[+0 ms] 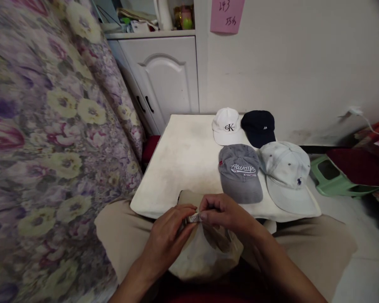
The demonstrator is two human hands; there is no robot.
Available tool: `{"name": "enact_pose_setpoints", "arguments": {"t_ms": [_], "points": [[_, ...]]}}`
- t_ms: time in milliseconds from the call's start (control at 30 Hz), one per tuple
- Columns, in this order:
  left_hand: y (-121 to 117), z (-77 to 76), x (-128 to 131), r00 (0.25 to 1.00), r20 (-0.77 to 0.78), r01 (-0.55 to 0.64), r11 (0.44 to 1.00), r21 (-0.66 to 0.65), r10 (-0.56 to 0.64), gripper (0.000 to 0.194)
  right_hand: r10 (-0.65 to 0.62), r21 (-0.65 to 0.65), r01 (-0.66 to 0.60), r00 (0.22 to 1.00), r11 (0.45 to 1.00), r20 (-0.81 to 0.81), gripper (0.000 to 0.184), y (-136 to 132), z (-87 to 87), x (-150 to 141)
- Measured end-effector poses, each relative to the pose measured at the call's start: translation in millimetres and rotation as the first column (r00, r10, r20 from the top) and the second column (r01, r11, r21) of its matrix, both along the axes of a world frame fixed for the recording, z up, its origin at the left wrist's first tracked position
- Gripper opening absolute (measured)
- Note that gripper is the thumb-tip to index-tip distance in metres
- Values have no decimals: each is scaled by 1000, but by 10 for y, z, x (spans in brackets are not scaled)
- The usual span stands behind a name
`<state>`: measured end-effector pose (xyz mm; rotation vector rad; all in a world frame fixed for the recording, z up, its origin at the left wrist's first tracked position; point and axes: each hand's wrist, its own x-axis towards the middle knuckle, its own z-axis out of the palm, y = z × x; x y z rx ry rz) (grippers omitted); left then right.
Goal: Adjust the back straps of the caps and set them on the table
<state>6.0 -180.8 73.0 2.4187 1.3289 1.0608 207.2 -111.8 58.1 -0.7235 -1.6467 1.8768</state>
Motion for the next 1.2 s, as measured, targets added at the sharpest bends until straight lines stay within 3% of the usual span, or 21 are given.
{"name": "enact_pose_setpoints", "arguments": {"t_ms": [100, 500, 800, 1200], "points": [[7, 2, 6, 1000, -1, -12, 1000, -9, 12, 24, -48, 16, 48, 999, 999, 10, 15, -24, -2, -10], [10, 21, 11, 996, 75, -37, 996, -86, 43, 23, -174, -232, 117, 954, 966, -246, 25, -88, -87, -171], [20, 65, 9, 986, 130, -81, 982, -168, 104, 22, -213, -265, 140, 938, 954, -272, 24, -115, -44, -188], [15, 56, 9, 962, 221, -103, 962, -255, 161, 19, -248, -296, 168, 933, 940, -260, 26, -128, -122, -244]]}}
